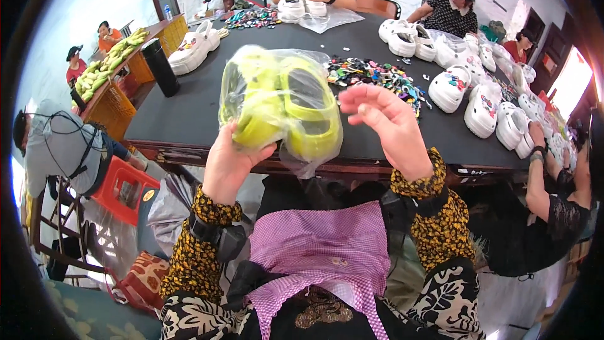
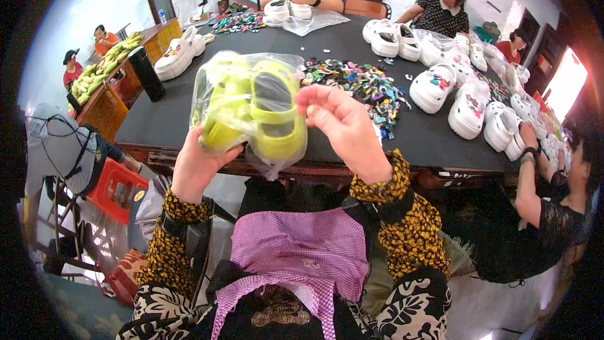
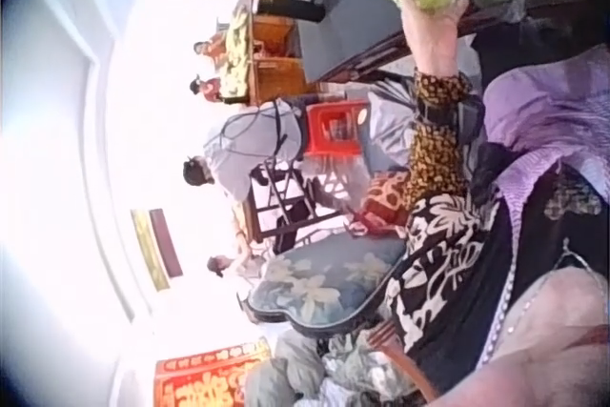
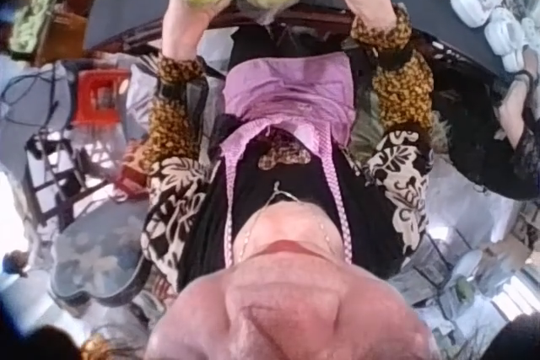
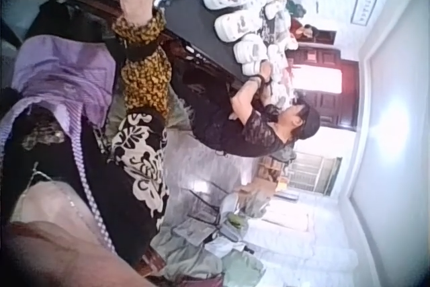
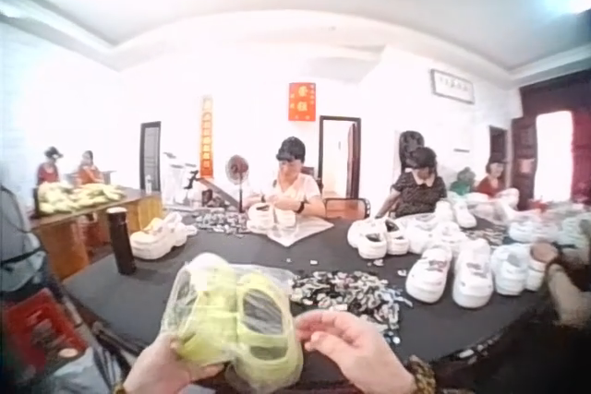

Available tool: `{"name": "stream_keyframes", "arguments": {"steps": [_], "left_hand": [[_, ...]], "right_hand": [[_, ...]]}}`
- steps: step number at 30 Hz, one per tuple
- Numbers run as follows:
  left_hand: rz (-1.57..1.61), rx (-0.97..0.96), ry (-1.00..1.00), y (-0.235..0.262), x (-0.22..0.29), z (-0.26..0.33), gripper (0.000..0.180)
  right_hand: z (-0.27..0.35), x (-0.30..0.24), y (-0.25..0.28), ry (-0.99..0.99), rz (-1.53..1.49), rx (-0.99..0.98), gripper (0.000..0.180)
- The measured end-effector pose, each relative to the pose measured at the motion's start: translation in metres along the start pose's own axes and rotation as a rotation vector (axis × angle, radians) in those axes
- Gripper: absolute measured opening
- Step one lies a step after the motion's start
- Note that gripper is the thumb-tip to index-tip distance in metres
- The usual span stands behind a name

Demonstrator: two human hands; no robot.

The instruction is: The recorder takes shoes out of plastic bags, applies decorative charms to the holes, and puts them back into bags.

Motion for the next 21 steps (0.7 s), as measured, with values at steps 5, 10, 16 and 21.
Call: {"name": "stream_keyframes", "arguments": {"steps": [5, 10, 16, 21], "left_hand": [[-0.207, -0.011, 0.019, 0.014, -0.001, 0.009, 0.048], [-0.378, -0.096, -0.066, 0.019, 0.006, 0.019, 0.043], [-0.580, -0.124, -0.190, 0.020, 0.021, 0.019, 0.049], [-0.894, -0.062, -0.327, 0.030, 0.037, 0.031, 0.069]], "right_hand": [[0.026, -0.003, -0.045, -0.043, 0.328, -0.379, 0.018], [0.036, 0.015, -0.087, 0.254, 0.696, -0.674, 0.044], [0.007, 0.011, -0.066, 0.354, 0.939, -0.333, 0.056], [-0.022, 0.002, -0.010, 0.294, 1.090, -0.151, 0.056]]}}
Point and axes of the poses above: each hand's wrist, its own z-axis away from the middle knuckle, its own y-axis out of the back of the hand, x = y × z, the point moved 5 cm from there along -z, towards the middle knuckle
